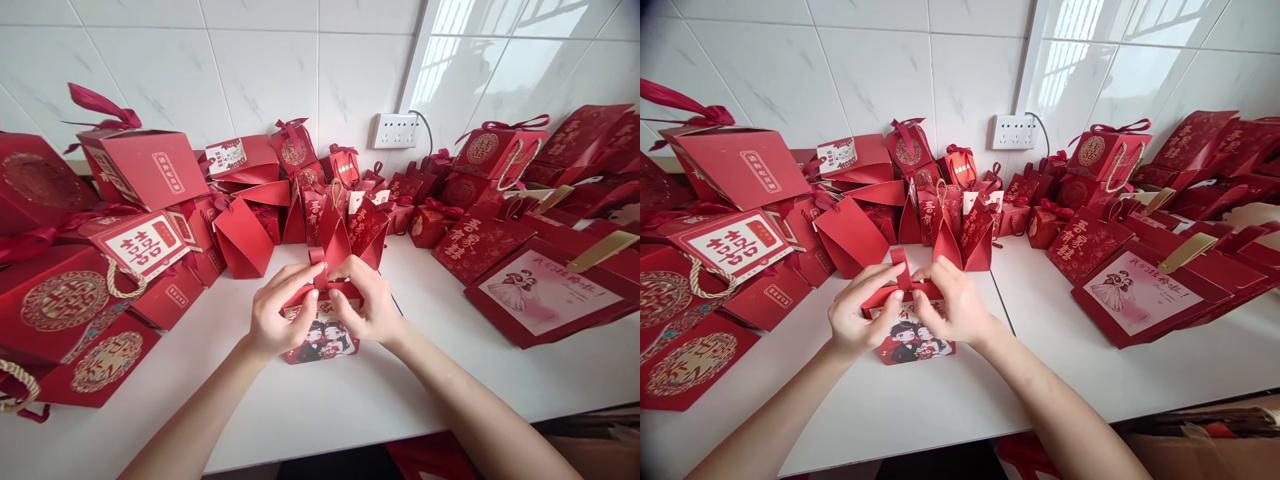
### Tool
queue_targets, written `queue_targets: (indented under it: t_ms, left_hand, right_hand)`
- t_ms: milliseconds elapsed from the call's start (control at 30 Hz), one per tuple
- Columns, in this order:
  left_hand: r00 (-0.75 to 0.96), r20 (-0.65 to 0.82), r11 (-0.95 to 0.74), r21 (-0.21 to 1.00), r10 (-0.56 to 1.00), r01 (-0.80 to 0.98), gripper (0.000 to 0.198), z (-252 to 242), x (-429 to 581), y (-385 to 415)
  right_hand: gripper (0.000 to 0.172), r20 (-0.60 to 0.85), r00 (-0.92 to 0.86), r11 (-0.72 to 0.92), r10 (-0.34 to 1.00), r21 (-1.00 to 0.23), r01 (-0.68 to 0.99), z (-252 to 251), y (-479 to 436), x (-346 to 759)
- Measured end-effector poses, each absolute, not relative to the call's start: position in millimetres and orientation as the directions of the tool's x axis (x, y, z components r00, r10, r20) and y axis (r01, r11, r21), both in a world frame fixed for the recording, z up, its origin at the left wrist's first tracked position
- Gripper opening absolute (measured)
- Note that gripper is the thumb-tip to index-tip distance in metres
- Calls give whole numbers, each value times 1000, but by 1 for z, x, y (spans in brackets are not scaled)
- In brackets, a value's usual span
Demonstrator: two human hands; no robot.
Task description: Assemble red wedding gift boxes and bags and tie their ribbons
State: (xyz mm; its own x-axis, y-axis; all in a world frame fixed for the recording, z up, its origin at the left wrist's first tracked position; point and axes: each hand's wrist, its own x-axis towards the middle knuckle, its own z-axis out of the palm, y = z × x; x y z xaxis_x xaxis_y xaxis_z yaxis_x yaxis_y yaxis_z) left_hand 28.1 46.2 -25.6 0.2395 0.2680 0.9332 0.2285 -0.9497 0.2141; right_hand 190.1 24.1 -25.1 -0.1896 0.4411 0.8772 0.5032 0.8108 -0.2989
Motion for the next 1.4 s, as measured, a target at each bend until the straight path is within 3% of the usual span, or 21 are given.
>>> queue_targets:
  t_ms: [200,333,600,867,1233,1400]
  left_hand:
    - [236,933,-947,214,271,241,45,-27,27,47]
    - [239,931,-946,217,274,240,44,-27,27,47]
    - [237,930,-943,223,282,249,42,-26,28,47]
    - [228,933,-944,221,277,243,42,-24,29,46]
    - [234,931,-942,217,279,257,41,-25,29,46]
    - [239,934,-948,207,265,241,44,-26,29,46]
  right_hand:
    - [7,898,-323,725,299,6,689,-28,26,197]
    - [10,887,-419,670,194,192,717,-23,26,202]
    - [7,879,-460,663,128,269,699,-21,28,206]
    - [3,887,-426,682,176,203,703,-21,27,203]
    - [7,879,-273,794,390,-171,584,-23,24,196]
    - [10,866,-230,788,443,-255,560,-23,23,192]
